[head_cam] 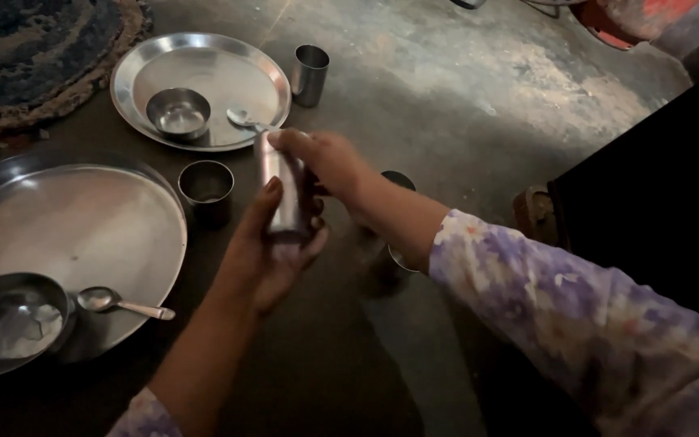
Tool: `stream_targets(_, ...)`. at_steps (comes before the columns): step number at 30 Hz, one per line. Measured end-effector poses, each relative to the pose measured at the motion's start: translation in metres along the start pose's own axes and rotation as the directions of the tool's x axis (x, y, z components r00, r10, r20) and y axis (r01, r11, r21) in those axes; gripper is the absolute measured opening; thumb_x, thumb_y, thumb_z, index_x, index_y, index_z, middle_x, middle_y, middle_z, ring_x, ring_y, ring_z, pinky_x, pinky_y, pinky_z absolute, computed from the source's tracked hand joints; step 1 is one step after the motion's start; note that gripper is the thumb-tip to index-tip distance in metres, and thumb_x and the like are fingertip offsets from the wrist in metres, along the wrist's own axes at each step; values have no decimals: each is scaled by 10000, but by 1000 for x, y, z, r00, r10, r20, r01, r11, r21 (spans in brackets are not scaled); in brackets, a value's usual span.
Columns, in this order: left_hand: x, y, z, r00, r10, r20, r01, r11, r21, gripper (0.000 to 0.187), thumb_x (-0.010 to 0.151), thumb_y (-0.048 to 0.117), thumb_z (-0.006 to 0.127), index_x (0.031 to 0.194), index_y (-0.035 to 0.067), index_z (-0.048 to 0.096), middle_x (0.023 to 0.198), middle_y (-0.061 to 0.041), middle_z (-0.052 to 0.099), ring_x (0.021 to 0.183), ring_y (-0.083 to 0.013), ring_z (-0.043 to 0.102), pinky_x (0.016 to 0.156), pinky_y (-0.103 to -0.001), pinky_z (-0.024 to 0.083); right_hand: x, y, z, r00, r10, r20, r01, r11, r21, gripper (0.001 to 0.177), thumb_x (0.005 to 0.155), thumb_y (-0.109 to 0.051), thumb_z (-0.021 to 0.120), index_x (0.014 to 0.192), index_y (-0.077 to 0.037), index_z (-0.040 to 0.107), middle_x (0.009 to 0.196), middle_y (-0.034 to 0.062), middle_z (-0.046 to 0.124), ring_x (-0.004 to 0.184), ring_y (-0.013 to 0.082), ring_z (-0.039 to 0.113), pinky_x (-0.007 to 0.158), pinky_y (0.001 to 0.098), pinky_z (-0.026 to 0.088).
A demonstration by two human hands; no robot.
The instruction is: The recorder is arranging metal plates, bowls, spoons, and cups on the floor.
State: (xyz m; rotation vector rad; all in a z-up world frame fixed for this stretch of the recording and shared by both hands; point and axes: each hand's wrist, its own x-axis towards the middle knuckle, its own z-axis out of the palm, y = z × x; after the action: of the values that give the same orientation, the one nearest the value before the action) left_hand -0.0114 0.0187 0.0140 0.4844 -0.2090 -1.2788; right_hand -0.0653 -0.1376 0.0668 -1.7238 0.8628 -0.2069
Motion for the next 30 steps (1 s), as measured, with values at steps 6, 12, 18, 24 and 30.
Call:
stream_targets(6, -9, -9, 7, 996, 36, -82, -43, 996, -75, 670, 831, 414, 792, 1322, 82, 481, 1085, -98, 646, 879, -148, 664, 681, -231, 580, -11, -10, 15, 982, -186, -35, 184, 981, -55, 698, 825, -558, 689, 1262, -33, 546, 1081, 183, 715, 951, 255, 732, 807, 356, 604)
stream_targets(12, 7, -28, -15, 972, 4, -235, 35, 986, 163, 816, 818, 532, 733, 1411, 33, 479, 1267, -141, 566, 1006, -253, 619, 832, -371, 578, -7, -3, 23, 955, -293, 40, 295, 942, -162, 711, 872, -492, 702, 1360, -41, 451, 1187, 188, 656, 1018, 271, 697, 857, 391, 593)
stream_targets(18, -9, 0, 10, 881, 102, -462, 160, 855, 494, 587, 871, 382, 659, 1381, 215, 421, 1222, -66, 592, 1024, -179, 647, 819, -327, 575, -23, -19, 33, 911, -371, 182, 413, 815, -405, 722, 851, -490, 731, 1366, -52, 479, 1201, 207, 662, 1065, 292, 706, 871, 403, 595)
stream_targets(24, 3, 13, -20, 874, 309, -375, -32, 807, 589, 470, 915, 149, 619, 1332, 93, 410, 1108, -138, 604, 823, -166, 608, 675, -300, 523, -17, -24, 48, 869, -434, 236, 494, 786, -373, 712, 865, -477, 732, 1393, -84, 459, 1241, 221, 669, 1104, 296, 711, 892, 410, 588)
stream_targets(30, 14, 31, -22, 725, 578, -375, -168, 677, 717, 489, 927, 161, 672, 1251, 11, 337, 1106, -162, 609, 809, -187, 644, 580, -296, 535, 0, -21, 69, 800, -567, 196, 600, 751, -275, 803, 845, -444, 782, 1459, -86, 409, 1302, 269, 646, 1188, 337, 681, 978, 425, 560)
